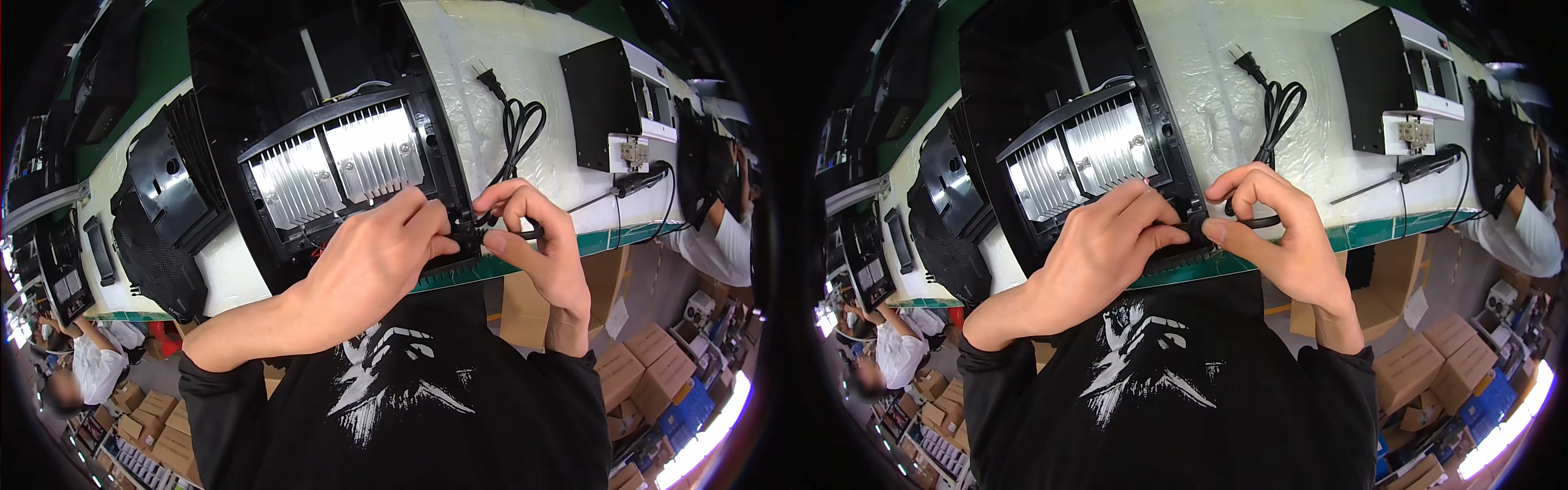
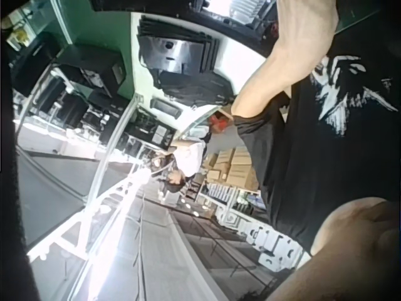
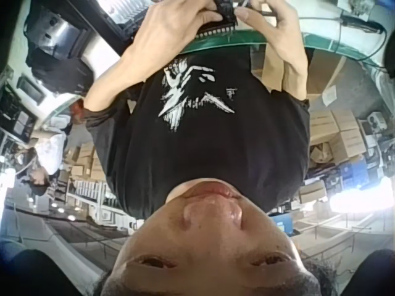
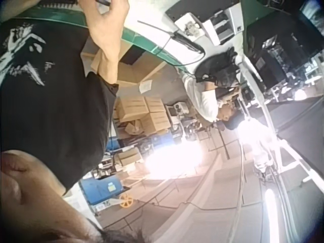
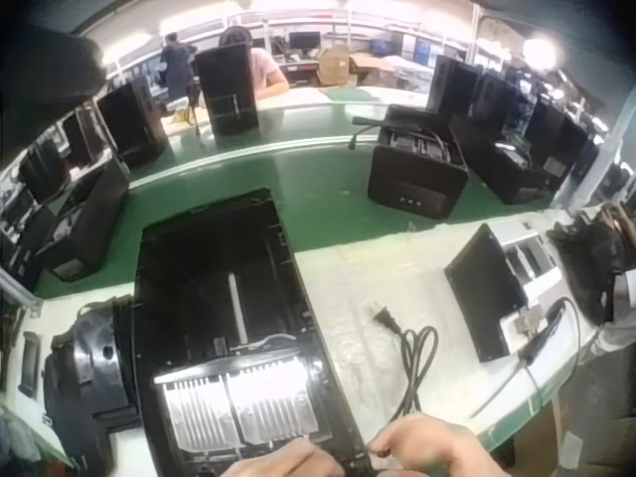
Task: Assembling internal components of an electronic device housing using an electric screwdriver.
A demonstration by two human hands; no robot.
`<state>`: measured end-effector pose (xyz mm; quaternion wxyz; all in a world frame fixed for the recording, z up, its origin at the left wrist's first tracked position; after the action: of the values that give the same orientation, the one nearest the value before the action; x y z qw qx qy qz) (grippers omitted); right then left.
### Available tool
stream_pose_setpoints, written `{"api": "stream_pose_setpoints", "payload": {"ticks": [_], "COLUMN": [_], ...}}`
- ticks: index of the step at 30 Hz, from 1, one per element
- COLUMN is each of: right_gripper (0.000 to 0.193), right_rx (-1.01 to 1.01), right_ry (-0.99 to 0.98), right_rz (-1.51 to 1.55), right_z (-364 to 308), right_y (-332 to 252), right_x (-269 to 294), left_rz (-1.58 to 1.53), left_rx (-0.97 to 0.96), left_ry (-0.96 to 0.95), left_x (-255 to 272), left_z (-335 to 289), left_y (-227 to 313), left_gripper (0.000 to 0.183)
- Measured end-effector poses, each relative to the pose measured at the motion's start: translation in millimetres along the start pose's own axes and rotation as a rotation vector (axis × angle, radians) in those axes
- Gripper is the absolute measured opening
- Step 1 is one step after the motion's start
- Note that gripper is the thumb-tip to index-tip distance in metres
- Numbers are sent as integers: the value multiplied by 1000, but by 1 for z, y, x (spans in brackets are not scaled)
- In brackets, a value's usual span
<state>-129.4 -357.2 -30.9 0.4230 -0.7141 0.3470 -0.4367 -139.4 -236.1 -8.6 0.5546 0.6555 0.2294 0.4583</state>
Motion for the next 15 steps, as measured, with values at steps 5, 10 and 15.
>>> {"api": "stream_pose_setpoints", "payload": {"ticks": [5,10,15], "right_gripper": [21,21,25], "right_rx": [101,-10,-33], "right_ry": [-12,-5,40], "right_rz": [-76,41,101], "right_z": [1,4,3], "right_y": [3,15,18], "right_x": [-5,-6,-4], "left_rz": [143,137,145], "left_rx": [-13,-21,-11], "left_ry": [1,18,-12], "left_x": [4,5,2], "left_z": [-11,-11,-9], "left_y": [8,6,3], "left_gripper": [13,13,14]}}
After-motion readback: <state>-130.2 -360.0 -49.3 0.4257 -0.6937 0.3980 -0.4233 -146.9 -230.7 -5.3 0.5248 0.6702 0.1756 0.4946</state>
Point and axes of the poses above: each hand's wrist, its own z-axis towards the middle knuckle, its own x-axis out of the back of the hand, y = z × x, the point moved 10 cm from there along z, towards the middle knuckle, and after that the axes turned 14 degrees about -z, right-handed, at the moved point
